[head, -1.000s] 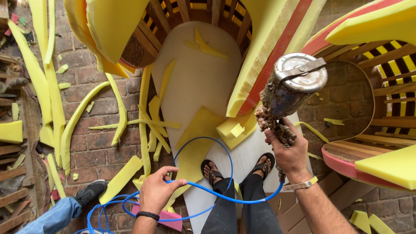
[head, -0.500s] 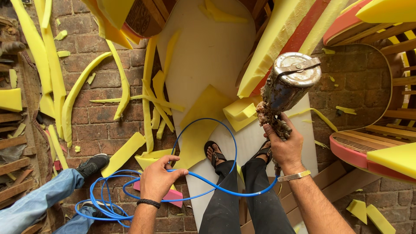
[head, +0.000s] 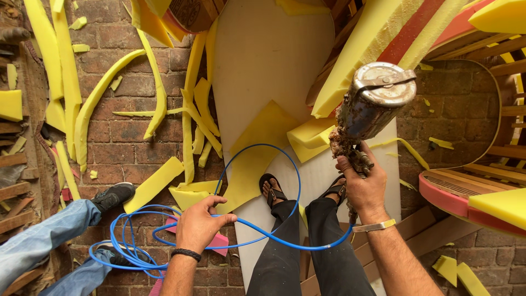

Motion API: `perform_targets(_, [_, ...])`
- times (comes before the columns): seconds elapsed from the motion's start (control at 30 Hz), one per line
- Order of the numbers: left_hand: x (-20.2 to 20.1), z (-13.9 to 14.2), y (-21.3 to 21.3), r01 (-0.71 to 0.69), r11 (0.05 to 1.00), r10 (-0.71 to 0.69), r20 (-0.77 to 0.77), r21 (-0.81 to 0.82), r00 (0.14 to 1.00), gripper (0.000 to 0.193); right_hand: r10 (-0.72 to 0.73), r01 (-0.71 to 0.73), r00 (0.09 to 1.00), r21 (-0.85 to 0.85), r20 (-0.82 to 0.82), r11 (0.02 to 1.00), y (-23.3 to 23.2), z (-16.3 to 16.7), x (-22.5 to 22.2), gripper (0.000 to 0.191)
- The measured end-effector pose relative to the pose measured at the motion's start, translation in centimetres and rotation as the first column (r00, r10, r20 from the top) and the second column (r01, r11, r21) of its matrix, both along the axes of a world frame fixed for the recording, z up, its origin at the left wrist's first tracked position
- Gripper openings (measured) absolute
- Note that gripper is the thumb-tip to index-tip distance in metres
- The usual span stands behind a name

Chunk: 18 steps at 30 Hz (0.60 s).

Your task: The person uses a spray gun to apply adhesive to the edges of a large yellow foam structure, then refills the spray gun from a metal can and continues spraying. The person also adjusts foam pieces by hand to fit the structure.

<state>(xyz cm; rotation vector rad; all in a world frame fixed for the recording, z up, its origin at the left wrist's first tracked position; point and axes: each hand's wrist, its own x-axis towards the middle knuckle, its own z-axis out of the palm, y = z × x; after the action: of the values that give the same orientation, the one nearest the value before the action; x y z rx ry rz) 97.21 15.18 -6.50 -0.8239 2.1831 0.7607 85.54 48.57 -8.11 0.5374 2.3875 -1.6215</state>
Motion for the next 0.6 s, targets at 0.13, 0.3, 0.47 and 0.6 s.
perform_targets(0.13, [0.5,-0.5,-0.5,-0.018,0.999,0.019,-0.026,0.028,0.999,0.062,0.011,-0.012,1.0,0.065,0.014,0.998,-0.4,0.6,-1.1,0.059])
perform_targets(0.3, [1.1,-0.6,-0.1,-0.067,0.994,0.066,0.014,0.085,0.998,0.063,0.032,-0.037,0.999,0.126,0.036,0.991,-0.7,1.0,-1.9,0.055])
perform_targets(0.47, [1.3,-0.3,0.1,-0.069,0.994,0.065,0.046,0.083,0.997,0.065,0.04,-0.053,0.996,0.164,0.079,0.985,-0.8,0.8,-1.9,0.058])
perform_targets(0.6, [1.4,-0.2,0.1,-0.08,0.994,0.076,0.05,0.076,0.996,0.064,0.056,-0.055,0.998,0.156,-0.002,0.986,-0.6,0.6,-1.6,0.055])
